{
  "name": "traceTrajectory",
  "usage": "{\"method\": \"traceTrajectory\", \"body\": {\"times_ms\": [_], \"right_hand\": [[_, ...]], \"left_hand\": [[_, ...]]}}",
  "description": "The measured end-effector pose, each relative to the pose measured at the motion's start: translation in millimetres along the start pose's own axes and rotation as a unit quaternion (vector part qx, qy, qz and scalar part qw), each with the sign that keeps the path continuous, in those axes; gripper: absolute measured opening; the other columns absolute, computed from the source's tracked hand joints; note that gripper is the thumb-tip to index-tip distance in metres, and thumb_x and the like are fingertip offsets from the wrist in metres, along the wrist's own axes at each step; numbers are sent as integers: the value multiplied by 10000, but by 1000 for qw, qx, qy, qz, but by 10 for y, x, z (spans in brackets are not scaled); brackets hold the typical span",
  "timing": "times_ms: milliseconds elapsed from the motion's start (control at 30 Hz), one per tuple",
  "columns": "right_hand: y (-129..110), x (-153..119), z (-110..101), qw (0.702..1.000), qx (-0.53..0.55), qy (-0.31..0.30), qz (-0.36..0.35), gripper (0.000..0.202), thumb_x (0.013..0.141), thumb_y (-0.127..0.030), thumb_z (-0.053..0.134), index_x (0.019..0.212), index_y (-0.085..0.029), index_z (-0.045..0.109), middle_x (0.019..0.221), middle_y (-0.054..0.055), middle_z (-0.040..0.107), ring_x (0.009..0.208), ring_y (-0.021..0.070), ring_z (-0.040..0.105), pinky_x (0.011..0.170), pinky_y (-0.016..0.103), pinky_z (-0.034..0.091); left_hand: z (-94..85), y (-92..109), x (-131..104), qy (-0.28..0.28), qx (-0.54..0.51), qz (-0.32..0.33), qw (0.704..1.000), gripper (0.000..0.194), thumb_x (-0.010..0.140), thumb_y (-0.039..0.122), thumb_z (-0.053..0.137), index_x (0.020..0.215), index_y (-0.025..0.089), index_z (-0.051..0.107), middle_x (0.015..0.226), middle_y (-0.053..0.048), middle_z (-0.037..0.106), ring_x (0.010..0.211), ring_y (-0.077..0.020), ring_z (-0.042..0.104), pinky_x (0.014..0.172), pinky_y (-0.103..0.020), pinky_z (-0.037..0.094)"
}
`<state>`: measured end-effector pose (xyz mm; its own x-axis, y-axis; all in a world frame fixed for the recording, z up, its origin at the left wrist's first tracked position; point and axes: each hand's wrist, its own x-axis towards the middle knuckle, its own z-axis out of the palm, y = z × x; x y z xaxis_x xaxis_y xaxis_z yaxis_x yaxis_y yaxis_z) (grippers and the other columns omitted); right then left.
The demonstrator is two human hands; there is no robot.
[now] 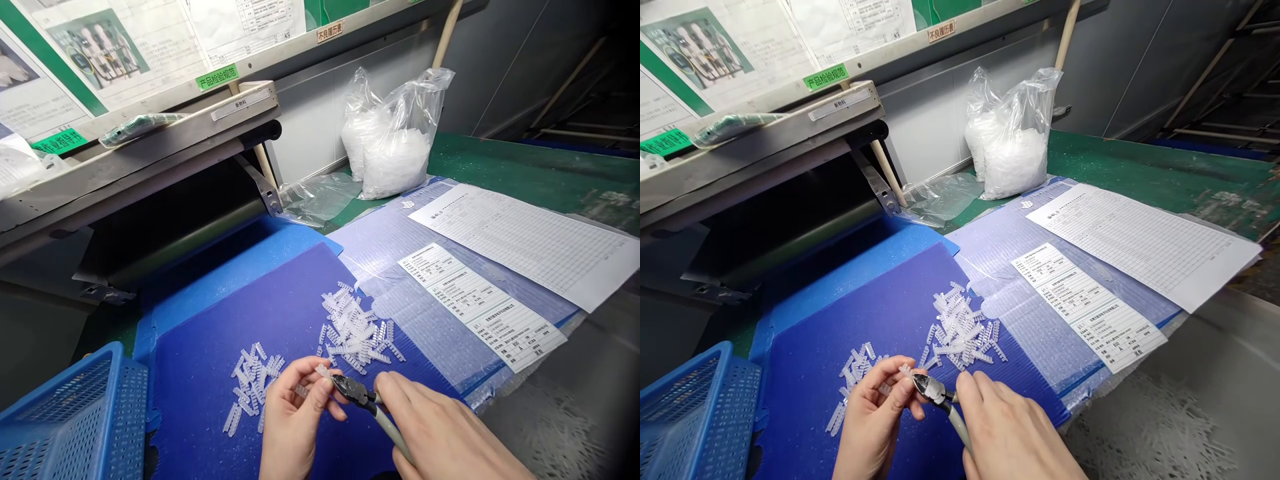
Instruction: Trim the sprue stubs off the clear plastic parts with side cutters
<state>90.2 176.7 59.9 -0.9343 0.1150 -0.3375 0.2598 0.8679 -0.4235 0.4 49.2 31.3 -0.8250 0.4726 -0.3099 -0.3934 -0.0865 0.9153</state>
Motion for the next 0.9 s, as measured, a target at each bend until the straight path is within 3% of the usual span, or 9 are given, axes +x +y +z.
{"method": "traceTrajectory", "body": {"times_ms": [167, 333, 633, 900], "right_hand": [[94, 8, 62, 1000, 5, -20, -10, 341, 603, 3, 422, 873, -203, 447, 826, 68, 549, 733, 254, 557, 620, 402, 445], [275, 44, 97, 997, 68, 20, 17, 226, 715, -84, 348, 894, -221, 371, 869, 58, 527, 742, 238, 532, 635, 405, 410], [23, 63, -57, 997, 71, -12, -8, 254, 617, -35, 401, 796, -214, 421, 813, 26, 498, 785, 228, 500, 634, 369, 408], [28, 69, -22, 999, 32, -23, -23, 322, 614, -5, 411, 867, -202, 436, 842, 57, 525, 776, 248, 530, 629, 363, 417]], "left_hand": [[4, -27, -2, 9, 0, -18, 1000, 131, 702, 183, 617, 805, 107, 591, 552, -27, 649, 443, -97, 573, 472, -176, 446], [7, -27, 16, 42, -15, -27, 999, 171, 678, 188, 640, 808, 91, 589, 627, -75, 679, 485, -121, 597, 468, -184, 471], [-7, -17, 4, 14, 25, -22, 999, 177, 695, 221, 623, 826, 104, 598, 544, -32, 654, 447, -121, 587, 471, -201, 458], [34, -42, 13, 15, 44, -28, 999, 184, 688, 230, 627, 823, 108, 598, 538, -31, 650, 445, -125, 586, 479, -214, 459]]}}
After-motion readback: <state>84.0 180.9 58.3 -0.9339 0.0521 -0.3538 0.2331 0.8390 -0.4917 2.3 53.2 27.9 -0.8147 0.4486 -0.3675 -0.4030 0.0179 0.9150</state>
